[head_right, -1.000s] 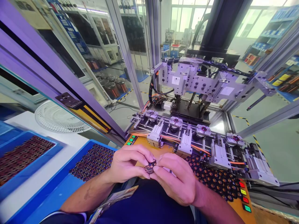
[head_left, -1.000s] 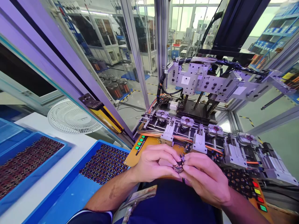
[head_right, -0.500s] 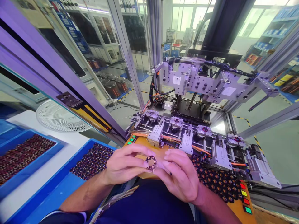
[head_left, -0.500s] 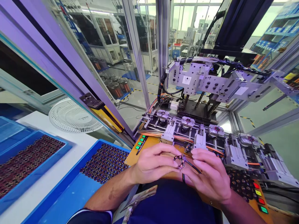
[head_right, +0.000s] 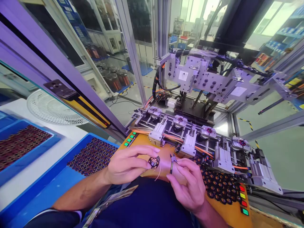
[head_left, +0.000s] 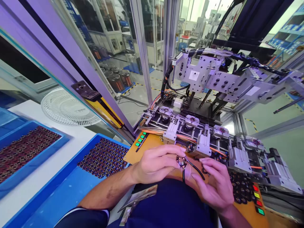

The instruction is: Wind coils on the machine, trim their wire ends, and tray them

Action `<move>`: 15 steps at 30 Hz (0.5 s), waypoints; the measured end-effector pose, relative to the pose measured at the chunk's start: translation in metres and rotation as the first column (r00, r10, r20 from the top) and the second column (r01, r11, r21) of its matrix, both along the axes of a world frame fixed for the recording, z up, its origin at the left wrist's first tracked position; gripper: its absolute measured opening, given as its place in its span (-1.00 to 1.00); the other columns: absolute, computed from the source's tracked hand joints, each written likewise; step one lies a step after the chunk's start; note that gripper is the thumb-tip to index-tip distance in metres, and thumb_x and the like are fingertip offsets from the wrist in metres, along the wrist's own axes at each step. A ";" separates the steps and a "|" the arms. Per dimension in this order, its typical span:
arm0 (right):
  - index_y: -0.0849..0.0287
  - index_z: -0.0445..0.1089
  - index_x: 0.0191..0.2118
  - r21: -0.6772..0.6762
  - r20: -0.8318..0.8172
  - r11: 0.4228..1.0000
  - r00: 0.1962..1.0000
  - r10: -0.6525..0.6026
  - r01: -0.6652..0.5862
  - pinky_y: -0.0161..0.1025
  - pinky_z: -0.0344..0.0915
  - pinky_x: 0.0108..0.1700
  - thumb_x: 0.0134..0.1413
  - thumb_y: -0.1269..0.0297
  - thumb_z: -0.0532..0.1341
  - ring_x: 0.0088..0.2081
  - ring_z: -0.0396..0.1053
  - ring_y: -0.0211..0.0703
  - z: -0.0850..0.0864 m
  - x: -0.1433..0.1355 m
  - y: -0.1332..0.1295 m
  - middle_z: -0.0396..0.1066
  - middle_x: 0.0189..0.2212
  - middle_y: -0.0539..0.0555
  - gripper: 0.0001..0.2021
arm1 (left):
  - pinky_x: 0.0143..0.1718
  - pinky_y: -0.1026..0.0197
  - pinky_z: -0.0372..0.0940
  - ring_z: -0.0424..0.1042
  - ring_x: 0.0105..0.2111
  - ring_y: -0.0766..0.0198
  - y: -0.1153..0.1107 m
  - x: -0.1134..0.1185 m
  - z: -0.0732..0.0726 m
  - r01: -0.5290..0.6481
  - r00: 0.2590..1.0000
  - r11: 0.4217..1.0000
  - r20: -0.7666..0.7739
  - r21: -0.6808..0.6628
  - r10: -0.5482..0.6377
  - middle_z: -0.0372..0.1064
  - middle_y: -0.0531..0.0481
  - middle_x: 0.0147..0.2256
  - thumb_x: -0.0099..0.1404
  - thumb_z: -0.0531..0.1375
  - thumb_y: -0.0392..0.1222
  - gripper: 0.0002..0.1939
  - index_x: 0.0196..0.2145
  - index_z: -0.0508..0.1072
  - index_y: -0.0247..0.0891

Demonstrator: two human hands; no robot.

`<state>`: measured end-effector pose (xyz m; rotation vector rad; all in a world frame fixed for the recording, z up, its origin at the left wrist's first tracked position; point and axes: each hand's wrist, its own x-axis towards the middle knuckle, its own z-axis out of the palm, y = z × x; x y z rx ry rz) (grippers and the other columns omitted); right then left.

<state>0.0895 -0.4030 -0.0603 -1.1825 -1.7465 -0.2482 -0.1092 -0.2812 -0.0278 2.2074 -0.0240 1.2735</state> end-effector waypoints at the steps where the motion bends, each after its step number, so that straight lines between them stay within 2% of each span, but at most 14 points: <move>1: 0.32 0.30 -0.02 -0.003 -0.004 1.000 1.000 0.013 -0.013 -0.11 0.47 -0.13 0.08 0.53 0.32 -0.10 0.39 -0.07 0.001 0.000 0.000 0.34 -0.17 0.20 -0.66 | -0.08 0.11 0.51 0.54 -0.07 0.10 0.000 0.001 0.000 -0.004 1.000 1.000 0.006 -0.012 0.004 0.52 -0.29 -0.18 0.21 0.17 -0.56 -0.82 -0.29 0.46 -0.38; 7: 0.28 0.37 -0.04 0.001 -0.049 0.996 0.994 0.093 -0.093 -0.07 0.49 -0.15 0.03 0.56 0.33 -0.13 0.42 -0.05 0.013 -0.003 0.007 0.39 -0.18 0.19 -0.65 | -0.14 0.16 0.52 0.58 -0.16 0.15 -0.004 0.005 -0.002 0.004 1.000 0.995 0.029 -0.096 -0.002 0.56 -0.30 -0.17 0.18 0.24 -0.54 -0.82 -0.28 0.44 -0.36; 10: 0.28 0.38 -0.04 0.001 -0.066 0.990 0.988 0.138 -0.138 -0.09 0.50 -0.16 0.03 0.57 0.32 -0.14 0.43 -0.06 0.020 -0.005 0.013 0.40 -0.19 0.20 -0.66 | -0.14 0.17 0.51 0.59 -0.17 0.17 -0.005 0.006 -0.004 0.042 0.998 0.980 0.051 -0.197 -0.032 0.57 -0.27 -0.16 0.16 0.29 -0.50 -0.77 -0.23 0.43 -0.33; 12: 0.28 0.38 -0.05 0.003 -0.064 0.987 0.985 0.161 -0.161 -0.11 0.50 -0.17 0.04 0.57 0.31 -0.15 0.43 -0.07 0.025 -0.006 0.016 0.40 -0.20 0.20 -0.68 | -0.14 0.16 0.51 0.58 -0.16 0.17 -0.006 0.006 -0.006 0.095 0.995 0.947 0.071 -0.307 -0.076 0.57 -0.24 -0.14 0.15 0.31 -0.48 -0.73 -0.19 0.43 -0.30; 15: 0.28 0.39 -0.08 -0.001 -0.040 0.980 0.980 0.196 -0.197 -0.13 0.49 -0.15 0.08 0.54 0.31 -0.16 0.43 -0.09 0.034 -0.007 0.021 0.41 -0.22 0.19 -0.73 | -0.13 0.15 0.50 0.57 -0.11 0.17 -0.009 0.006 -0.008 0.216 0.976 0.840 0.105 -0.498 -0.188 0.54 -0.24 -0.09 0.22 0.27 -0.44 -0.77 -0.17 0.43 -0.28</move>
